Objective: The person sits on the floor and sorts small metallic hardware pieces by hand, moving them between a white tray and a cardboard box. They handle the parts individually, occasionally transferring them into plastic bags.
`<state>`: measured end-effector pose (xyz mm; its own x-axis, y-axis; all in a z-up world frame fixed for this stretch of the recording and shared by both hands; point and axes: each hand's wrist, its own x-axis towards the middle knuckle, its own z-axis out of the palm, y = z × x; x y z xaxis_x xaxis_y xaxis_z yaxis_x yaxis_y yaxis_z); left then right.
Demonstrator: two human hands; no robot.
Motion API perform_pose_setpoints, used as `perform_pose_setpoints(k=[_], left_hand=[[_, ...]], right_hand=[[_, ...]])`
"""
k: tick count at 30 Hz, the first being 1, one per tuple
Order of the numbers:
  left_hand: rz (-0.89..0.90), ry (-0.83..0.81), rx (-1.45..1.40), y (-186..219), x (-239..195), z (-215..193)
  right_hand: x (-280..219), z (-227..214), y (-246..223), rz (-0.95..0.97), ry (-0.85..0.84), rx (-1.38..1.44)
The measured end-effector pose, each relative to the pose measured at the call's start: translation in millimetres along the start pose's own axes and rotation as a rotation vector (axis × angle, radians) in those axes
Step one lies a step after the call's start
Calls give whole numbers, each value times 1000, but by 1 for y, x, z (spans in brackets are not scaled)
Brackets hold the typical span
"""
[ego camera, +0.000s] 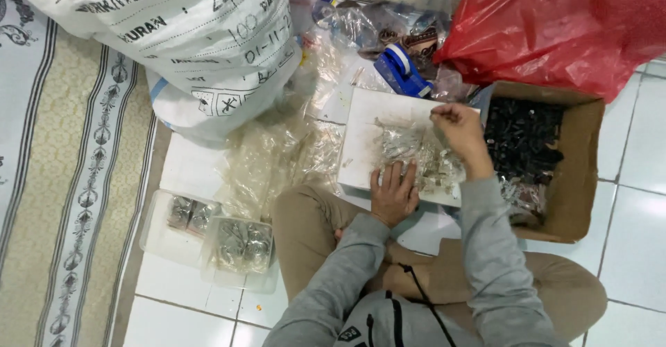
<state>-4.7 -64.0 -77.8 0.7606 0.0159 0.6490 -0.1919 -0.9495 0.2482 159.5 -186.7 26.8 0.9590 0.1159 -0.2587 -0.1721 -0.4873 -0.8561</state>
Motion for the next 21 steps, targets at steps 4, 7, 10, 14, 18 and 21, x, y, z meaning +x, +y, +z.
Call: perform_pose_setpoints(k=[4,7,10,14,18,21], left_hand=[[-28,-47,-52,5,-9,-4],[-42,-14,-59,1,-3,-2],[-51,1,-81,4,-11,0],[-90,25,-121,5,-11,5],[-105,32,-133,6,-11,4],[-102,19,-122,6,-16,9]], right_hand=[[-39,28,68,29,20,156],[-54,41,61,-34,63,99],[-71,52,50,5,43,54],[-71,65,44,75,78,-94],[-68,76,42,104,167,-251],[-64,84,47,142,216,-357]])
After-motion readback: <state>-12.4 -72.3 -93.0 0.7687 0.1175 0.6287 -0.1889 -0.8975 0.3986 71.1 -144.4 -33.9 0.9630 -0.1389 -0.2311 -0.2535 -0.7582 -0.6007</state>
